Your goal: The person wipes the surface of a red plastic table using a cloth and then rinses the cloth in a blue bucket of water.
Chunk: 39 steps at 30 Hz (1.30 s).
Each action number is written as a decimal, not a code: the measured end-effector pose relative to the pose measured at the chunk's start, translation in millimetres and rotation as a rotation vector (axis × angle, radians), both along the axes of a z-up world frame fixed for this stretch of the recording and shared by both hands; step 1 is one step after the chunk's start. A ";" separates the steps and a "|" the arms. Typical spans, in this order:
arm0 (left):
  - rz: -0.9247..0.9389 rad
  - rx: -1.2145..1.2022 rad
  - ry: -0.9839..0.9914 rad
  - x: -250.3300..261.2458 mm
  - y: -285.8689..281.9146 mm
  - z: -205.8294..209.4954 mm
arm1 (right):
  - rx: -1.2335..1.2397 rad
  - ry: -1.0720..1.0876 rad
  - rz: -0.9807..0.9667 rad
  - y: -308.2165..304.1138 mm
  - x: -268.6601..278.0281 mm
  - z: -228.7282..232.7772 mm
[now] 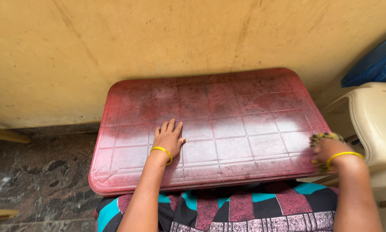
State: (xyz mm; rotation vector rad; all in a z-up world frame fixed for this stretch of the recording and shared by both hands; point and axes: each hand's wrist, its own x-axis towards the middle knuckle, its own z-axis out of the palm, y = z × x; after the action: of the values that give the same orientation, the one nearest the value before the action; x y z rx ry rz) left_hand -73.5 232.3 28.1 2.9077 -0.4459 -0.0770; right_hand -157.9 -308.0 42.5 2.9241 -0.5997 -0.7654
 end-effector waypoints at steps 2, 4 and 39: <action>-0.003 0.002 0.008 -0.9 0.8 0.3 | 0.166 0.048 -0.052 57.8 -6.2 13.8; -0.007 0.007 0.011 -1.4 1.1 1.0 | 0.290 -0.057 0.238 126.1 -9.5 24.6; 0.306 0.271 -0.126 12.9 33.8 -2.5 | 0.576 -0.642 0.032 104.7 75.5 13.2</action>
State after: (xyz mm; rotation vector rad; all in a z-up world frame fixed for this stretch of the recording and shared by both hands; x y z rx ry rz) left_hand -60.6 266.1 25.7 3.2210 -0.0029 0.0993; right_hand -82.4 -203.3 55.7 3.7169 -0.3997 0.0608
